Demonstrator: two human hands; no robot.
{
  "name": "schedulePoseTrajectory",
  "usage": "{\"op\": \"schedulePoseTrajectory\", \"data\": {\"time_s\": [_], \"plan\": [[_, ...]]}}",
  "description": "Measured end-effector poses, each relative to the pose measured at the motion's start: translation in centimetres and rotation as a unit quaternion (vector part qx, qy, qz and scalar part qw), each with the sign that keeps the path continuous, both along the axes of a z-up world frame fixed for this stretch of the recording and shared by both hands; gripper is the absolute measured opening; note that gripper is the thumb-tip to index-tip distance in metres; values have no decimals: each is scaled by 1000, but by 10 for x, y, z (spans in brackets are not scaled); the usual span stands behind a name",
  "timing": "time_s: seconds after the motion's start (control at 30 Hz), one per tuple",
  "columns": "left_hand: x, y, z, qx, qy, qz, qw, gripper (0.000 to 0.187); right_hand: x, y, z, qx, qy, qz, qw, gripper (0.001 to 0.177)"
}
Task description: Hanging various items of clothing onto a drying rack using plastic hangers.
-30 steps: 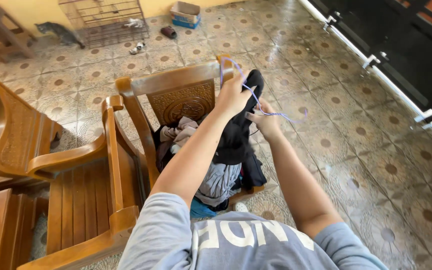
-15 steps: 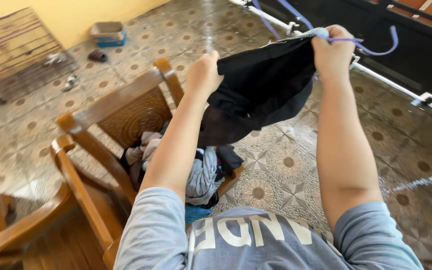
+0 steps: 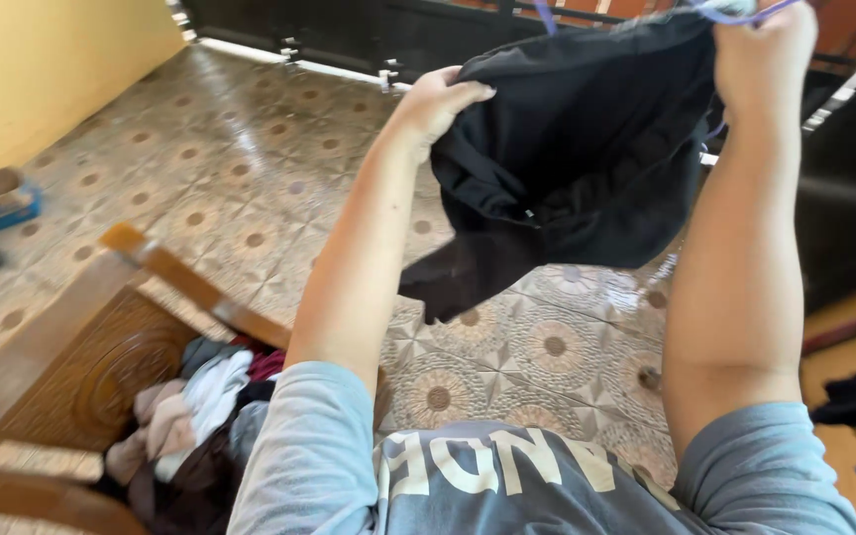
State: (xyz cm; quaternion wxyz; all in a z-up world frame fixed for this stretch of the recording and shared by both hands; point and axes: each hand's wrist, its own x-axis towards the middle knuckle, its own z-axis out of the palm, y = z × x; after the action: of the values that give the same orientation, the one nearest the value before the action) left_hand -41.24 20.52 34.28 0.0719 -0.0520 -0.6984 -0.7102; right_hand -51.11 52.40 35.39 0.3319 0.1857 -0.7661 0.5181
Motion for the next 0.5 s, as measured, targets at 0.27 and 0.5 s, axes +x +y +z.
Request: {"op": "schedulePoseTrajectory", "data": {"time_s": [0.27,0.5], "plan": [[-91,124,-31,88,-12,47,995,24,27,81,-26,80,-370,129,916,40],[-135,215,-77,96,-83,-15,992,28,12,152,-86,56,-123,-74,988,21]]}}
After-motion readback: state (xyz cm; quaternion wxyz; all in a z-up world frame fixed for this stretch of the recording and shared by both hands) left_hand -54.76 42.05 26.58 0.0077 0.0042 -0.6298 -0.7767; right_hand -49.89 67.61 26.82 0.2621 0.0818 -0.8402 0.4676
